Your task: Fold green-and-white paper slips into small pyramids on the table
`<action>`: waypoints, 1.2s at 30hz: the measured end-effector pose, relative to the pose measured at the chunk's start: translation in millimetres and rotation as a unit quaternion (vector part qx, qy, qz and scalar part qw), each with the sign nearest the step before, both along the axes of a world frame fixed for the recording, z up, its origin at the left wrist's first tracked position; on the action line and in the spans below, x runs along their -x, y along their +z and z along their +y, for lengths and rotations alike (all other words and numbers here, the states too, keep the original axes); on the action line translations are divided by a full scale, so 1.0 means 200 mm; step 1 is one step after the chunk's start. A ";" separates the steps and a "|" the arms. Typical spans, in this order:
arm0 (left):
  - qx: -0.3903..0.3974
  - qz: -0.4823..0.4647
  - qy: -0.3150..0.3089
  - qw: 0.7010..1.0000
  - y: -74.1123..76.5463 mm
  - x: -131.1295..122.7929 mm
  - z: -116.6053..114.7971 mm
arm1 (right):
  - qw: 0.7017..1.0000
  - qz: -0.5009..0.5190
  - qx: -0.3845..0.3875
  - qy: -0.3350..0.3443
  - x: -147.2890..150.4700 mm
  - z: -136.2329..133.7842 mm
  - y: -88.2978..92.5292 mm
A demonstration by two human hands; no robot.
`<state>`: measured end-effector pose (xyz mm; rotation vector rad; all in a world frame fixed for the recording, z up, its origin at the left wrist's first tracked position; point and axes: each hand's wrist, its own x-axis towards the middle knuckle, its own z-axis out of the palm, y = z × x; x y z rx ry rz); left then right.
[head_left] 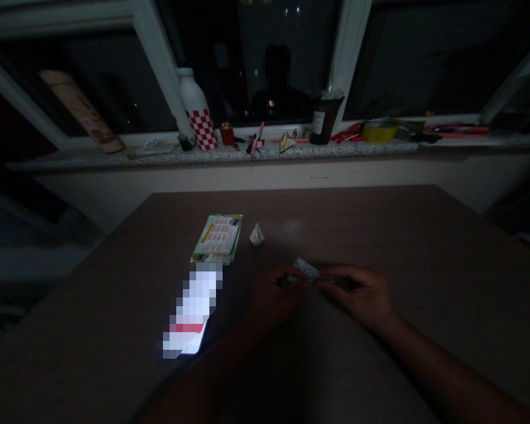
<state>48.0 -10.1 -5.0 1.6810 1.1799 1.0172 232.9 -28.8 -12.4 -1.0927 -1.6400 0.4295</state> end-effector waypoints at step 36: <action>0.044 0.039 -0.095 0.994 0.05 0.06 0.04 | 0.970 0.123 0.203 0.044 0.00 0.02 -0.01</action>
